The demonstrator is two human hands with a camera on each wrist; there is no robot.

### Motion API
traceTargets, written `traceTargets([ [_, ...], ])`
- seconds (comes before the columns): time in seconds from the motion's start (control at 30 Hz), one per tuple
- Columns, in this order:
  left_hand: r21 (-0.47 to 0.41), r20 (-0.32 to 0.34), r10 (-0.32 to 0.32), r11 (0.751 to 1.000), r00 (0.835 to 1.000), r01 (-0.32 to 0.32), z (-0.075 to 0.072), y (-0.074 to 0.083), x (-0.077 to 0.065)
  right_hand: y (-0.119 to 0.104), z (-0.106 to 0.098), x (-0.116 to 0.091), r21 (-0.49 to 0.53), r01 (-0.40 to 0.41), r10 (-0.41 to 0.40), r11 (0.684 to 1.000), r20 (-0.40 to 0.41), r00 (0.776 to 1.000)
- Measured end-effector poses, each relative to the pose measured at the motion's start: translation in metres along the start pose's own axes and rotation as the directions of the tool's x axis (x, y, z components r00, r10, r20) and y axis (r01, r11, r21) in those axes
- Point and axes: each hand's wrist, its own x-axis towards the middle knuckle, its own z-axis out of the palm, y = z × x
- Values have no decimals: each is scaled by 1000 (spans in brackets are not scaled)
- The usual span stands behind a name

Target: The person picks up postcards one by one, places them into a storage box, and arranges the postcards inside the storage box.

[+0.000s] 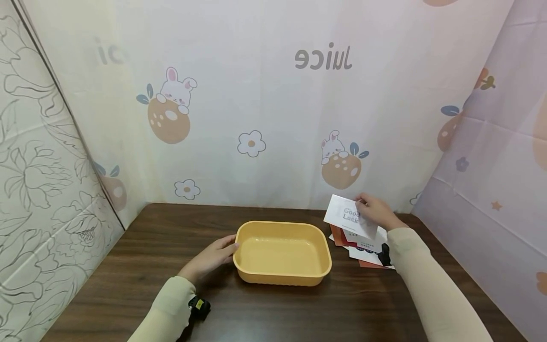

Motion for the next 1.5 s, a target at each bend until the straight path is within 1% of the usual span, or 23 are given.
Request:
traceTargets([
  [0.1,-1,3,0,1000,1000,0,0,1,0,-9,-1,0,-5,29,-30,1000,-4,1000],
  [0.37,-9,13,6,1000,1000,-6,0,1,0,-37,-3,-1,18,123,-123,992,18,992],
  [0.6,-13,13,5,1000,1000,-5,0,1,-1,-57,1,-1,25,205,-205,978,27,978],
  [0.83,-20,17,4,1000,1000,-4,1,1,-1,-72,7,-1,39,194,-196,980,73,978],
  [1.17,18,-4,2,1000,1000,-2,3,3,-3,-89,18,-1,104,205,-218,973,132,967],
  [1.3,22,-11,4,1000,1000,-4,3,2,-3,-97,21,-2,95,234,-245,968,132,960],
  [1.5,14,-8,12,1000,1000,-12,3,2,-2,-107,26,-3,51,299,-304,953,130,944],
])
